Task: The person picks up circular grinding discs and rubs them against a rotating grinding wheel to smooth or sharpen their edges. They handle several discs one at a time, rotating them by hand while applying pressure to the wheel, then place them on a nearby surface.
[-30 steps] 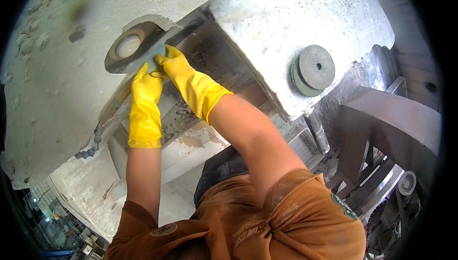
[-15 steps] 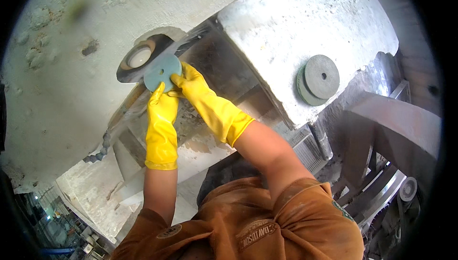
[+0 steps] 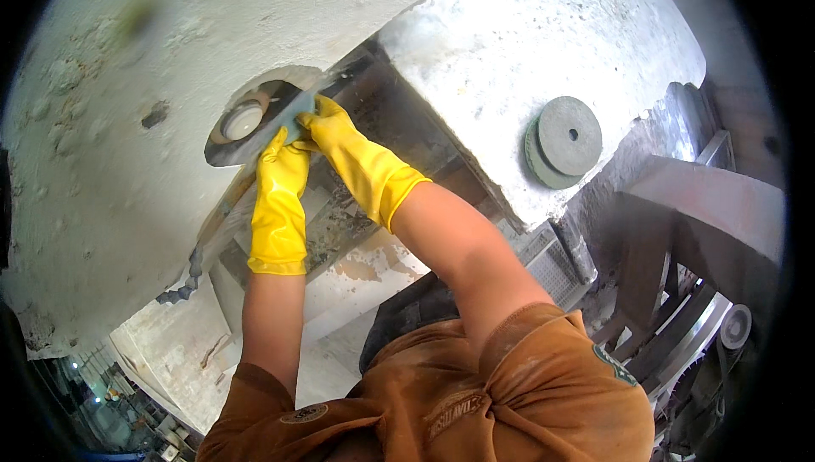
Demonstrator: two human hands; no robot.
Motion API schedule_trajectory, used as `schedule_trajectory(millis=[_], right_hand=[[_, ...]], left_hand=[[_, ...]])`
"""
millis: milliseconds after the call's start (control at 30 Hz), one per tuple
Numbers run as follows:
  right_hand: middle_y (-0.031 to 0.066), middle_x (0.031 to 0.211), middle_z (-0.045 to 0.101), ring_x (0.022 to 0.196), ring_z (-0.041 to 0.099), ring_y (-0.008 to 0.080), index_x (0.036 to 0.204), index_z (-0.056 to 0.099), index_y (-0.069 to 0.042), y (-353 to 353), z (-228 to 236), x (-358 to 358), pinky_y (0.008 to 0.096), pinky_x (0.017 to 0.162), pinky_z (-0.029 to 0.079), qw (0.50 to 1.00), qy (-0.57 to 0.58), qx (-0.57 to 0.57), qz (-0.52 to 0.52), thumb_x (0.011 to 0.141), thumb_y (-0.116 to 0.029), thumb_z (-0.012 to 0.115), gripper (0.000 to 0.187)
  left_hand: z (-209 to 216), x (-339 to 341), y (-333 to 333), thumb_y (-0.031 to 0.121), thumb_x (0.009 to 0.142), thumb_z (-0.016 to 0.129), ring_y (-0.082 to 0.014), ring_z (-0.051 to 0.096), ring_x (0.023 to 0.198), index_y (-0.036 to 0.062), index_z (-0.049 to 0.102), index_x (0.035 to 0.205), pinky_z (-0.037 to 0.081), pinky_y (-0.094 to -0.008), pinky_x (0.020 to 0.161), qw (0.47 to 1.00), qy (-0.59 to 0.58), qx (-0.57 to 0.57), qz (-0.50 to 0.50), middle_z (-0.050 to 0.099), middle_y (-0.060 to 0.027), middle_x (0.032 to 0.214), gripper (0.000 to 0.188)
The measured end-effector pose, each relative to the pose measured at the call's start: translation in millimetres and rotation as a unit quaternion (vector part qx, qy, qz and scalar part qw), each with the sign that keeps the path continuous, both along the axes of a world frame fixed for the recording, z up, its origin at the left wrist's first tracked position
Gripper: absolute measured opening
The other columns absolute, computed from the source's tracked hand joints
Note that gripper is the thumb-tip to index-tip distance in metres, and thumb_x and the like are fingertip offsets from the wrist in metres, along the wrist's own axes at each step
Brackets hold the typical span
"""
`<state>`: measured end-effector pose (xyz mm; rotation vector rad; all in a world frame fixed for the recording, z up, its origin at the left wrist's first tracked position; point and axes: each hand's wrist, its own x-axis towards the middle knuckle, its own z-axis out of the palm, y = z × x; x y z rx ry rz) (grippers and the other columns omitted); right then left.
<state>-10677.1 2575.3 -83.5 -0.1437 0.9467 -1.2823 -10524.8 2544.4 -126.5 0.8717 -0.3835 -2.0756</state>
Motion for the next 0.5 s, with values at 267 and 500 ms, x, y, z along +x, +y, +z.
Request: schedule_trajectory(millis=[267, 500], right_hand=[[0.0111, 0.12, 0.065, 0.092, 0.07, 0.02, 0.145, 0.047, -0.005, 33.5, 4.4, 4.2, 0.0288, 0.07, 0.063, 1.0, -0.002, -0.024, -0.017, 0.097, -0.01, 0.064, 0.051], [0.0121, 0.125, 0.063, 0.099, 0.068, 0.0201, 0.145, 0.046, -0.002, 55.5, 10.2, 2.5, 0.0277, 0.074, 0.062, 0.999, 0.011, -0.043, -0.027, 0.095, -0.009, 0.063, 0.053]], left_hand=[[20.5, -2.0, 38.1, 0.01, 0.098, 0.059, -0.0322, 0.052, 0.13, 0.0027, 0.043, 0.147, 0.042, -0.0423, 0.11, 0.998, -0.03, -0.043, 0.045, 0.052, -0.0193, 0.143, 0.052], [37.5, -8.3, 64.4, 0.014, 0.101, 0.056, -0.0328, 0.048, 0.135, 0.0047, 0.038, 0.152, 0.037, -0.0442, 0.115, 0.998, -0.038, -0.025, 0.044, 0.047, -0.0201, 0.149, 0.055]])
